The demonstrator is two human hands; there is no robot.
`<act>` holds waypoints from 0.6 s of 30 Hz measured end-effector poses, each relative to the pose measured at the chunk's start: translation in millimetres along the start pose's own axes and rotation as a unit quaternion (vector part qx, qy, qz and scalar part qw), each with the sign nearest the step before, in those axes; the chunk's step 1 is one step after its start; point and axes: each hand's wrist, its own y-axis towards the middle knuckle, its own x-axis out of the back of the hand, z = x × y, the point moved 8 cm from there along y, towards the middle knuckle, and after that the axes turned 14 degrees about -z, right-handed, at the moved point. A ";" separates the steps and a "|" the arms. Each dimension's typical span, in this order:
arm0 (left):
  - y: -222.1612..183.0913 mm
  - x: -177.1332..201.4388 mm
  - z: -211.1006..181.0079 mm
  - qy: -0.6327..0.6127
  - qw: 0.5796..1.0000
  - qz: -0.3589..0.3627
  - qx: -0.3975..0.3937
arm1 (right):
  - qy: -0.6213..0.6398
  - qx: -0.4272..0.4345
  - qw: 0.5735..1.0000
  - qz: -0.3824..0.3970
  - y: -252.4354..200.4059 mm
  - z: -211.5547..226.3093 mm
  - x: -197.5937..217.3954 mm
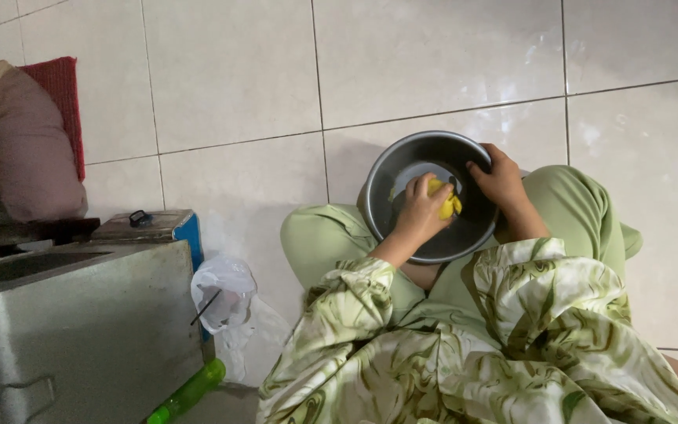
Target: Kneading a ball of yellow dough in a metal bowl by hand while sitting on the floor.
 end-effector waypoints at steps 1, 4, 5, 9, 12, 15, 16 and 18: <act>6.4 -3.1 2.0 -0.001 1.000 0.001 -0.002 | 0.000 -0.001 1.000 -0.002 -0.3 0.3 -0.4; 22.4 -12.0 8.7 -0.048 0.999 -0.001 0.020 | -0.002 0.005 1.000 -0.021 1.2 -1.2 3.4; 23.3 -14.3 11.6 -0.057 0.998 0.003 0.024 | -0.006 0.006 1.000 -0.020 1.6 -4.1 2.0; 24.1 8.2 4.2 -0.089 0.996 -0.004 0.019 | -0.013 0.002 1.000 -0.025 1.6 -13.6 2.0; 29.5 66.5 -21.4 -0.160 0.985 -0.056 0.041 | -0.014 -0.003 1.000 -0.025 3.9 -14.1 2.3; 16.3 57.8 -16.8 -0.114 0.990 -0.078 0.016 | -0.003 -0.010 1.000 -0.018 2.9 -4.8 3.3; 11.3 40.9 -8.5 -0.114 0.990 -0.079 0.017 | -0.004 -0.009 1.000 -0.017 5.3 -7.2 0.9; -3.4 7.5 4.7 -0.090 0.993 -0.074 0.000 | -0.013 -0.012 1.000 -0.009 5.0 -14.1 -5.6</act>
